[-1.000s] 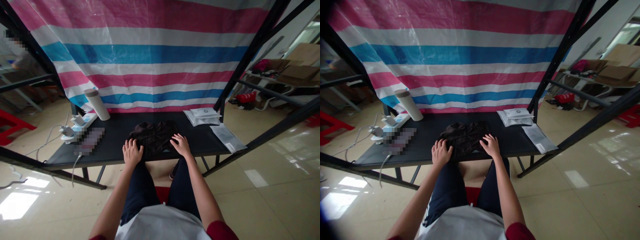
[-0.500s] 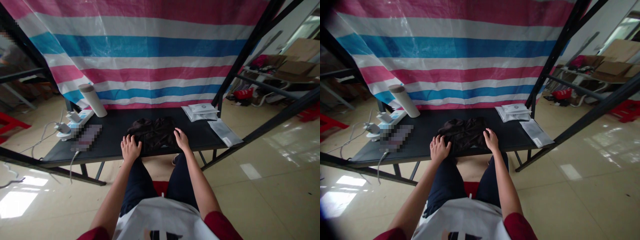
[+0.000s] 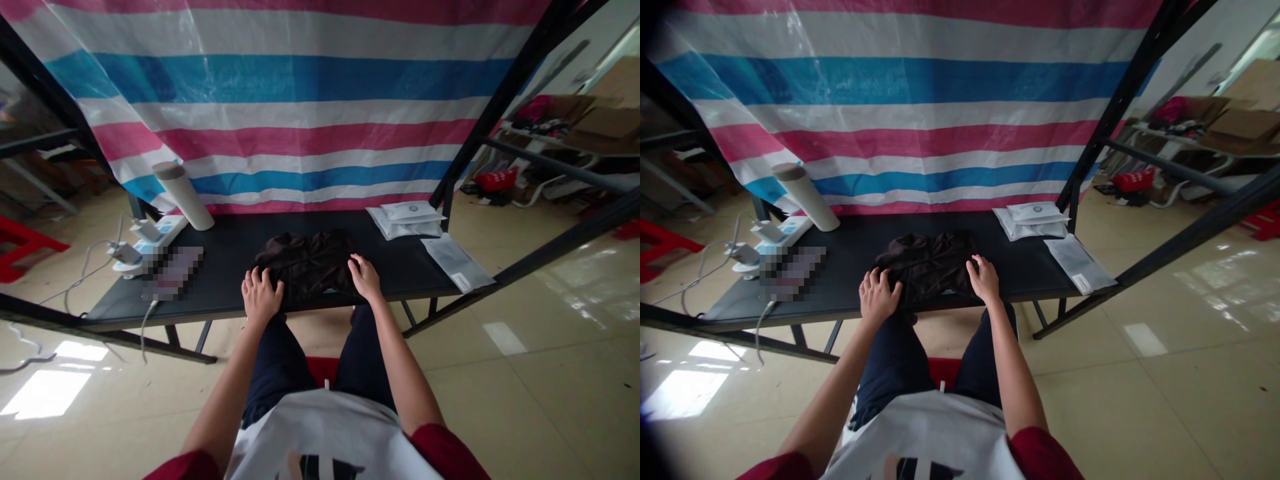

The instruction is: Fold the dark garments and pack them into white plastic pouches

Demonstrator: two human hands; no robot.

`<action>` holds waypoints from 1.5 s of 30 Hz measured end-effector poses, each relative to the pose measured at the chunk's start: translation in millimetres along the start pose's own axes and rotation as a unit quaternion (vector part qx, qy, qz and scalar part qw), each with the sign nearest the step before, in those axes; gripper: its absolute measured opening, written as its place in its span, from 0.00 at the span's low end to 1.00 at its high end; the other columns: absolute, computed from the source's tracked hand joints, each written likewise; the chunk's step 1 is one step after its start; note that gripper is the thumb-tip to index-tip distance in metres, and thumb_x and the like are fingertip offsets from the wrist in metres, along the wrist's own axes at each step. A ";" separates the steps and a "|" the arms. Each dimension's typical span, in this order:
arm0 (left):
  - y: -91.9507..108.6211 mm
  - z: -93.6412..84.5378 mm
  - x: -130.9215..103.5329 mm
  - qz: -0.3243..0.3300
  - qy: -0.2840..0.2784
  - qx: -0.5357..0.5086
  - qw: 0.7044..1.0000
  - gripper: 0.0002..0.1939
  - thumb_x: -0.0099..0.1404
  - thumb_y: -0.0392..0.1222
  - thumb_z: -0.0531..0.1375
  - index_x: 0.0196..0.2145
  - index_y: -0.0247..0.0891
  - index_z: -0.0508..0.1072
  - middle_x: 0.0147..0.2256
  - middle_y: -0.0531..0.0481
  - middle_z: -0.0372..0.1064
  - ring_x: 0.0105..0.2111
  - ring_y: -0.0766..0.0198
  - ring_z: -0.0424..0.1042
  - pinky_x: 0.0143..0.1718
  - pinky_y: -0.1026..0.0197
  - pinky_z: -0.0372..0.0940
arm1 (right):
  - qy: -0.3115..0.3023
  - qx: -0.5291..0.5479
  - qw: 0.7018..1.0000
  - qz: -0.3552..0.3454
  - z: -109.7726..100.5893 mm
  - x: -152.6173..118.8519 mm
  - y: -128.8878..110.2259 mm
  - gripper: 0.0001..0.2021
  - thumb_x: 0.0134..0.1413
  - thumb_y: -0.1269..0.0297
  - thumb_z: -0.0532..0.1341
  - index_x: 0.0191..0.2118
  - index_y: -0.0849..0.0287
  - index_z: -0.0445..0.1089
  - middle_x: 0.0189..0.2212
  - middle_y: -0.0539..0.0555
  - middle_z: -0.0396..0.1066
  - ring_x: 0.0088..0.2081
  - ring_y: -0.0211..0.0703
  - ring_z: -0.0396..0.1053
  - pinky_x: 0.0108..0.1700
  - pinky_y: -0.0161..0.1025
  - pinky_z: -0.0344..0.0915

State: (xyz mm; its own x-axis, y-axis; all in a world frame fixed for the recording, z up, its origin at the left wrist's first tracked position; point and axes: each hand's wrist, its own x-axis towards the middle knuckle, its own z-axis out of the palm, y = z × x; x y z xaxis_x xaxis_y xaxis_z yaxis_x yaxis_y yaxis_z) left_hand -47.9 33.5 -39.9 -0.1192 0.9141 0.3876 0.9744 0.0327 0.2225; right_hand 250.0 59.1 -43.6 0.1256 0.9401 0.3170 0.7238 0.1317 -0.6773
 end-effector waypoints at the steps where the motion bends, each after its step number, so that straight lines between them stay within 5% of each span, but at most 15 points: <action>1: 0.1 -0.3 0.1 0.000 0.000 0.000 1.000 0.28 0.66 0.51 0.53 0.58 0.32 0.65 0.61 0.32 0.57 0.63 0.39 0.53 0.61 0.42 0.51 | -0.001 -0.002 1.000 -0.003 0.2 0.0 0.1 0.24 0.65 0.48 0.48 0.55 0.56 0.68 0.57 0.58 0.68 0.60 0.52 0.63 0.62 0.51 0.57; 16: 1.6 -2.5 1.1 -0.003 0.000 0.000 1.000 0.27 0.66 0.52 0.53 0.58 0.34 0.66 0.60 0.33 0.58 0.62 0.41 0.55 0.61 0.42 0.52 | -0.016 -0.036 0.999 -0.014 1.6 -0.6 -1.5 0.21 0.65 0.49 0.50 0.46 0.55 0.75 0.59 0.58 0.67 0.62 0.53 0.60 0.65 0.53 0.52; 41: 3.4 -7.3 0.5 0.001 -0.005 -0.017 1.000 0.27 0.66 0.52 0.53 0.57 0.33 0.66 0.60 0.32 0.58 0.62 0.40 0.55 0.61 0.41 0.51 | -0.026 -0.045 0.999 -0.004 0.3 -0.5 -4.2 0.21 0.65 0.48 0.51 0.45 0.54 0.77 0.60 0.56 0.66 0.63 0.52 0.60 0.66 0.52 0.51; 45: 4.4 -7.8 -0.6 -0.022 0.016 -0.028 0.999 0.35 0.65 0.54 0.53 0.62 0.28 0.58 0.62 0.27 0.52 0.63 0.38 0.53 0.61 0.42 0.52 | -0.024 -0.044 0.999 -0.006 0.5 -0.4 -2.9 0.21 0.65 0.48 0.51 0.46 0.54 0.76 0.60 0.56 0.66 0.63 0.52 0.59 0.66 0.52 0.51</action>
State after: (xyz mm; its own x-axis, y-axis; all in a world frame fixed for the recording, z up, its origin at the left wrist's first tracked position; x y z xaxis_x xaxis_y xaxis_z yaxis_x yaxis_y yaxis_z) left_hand -45.1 29.9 -32.1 -0.1685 0.8988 0.4048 0.9560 0.0488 0.2894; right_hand 247.5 58.5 -42.2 0.0847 0.9529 0.2914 0.7818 0.1178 -0.6123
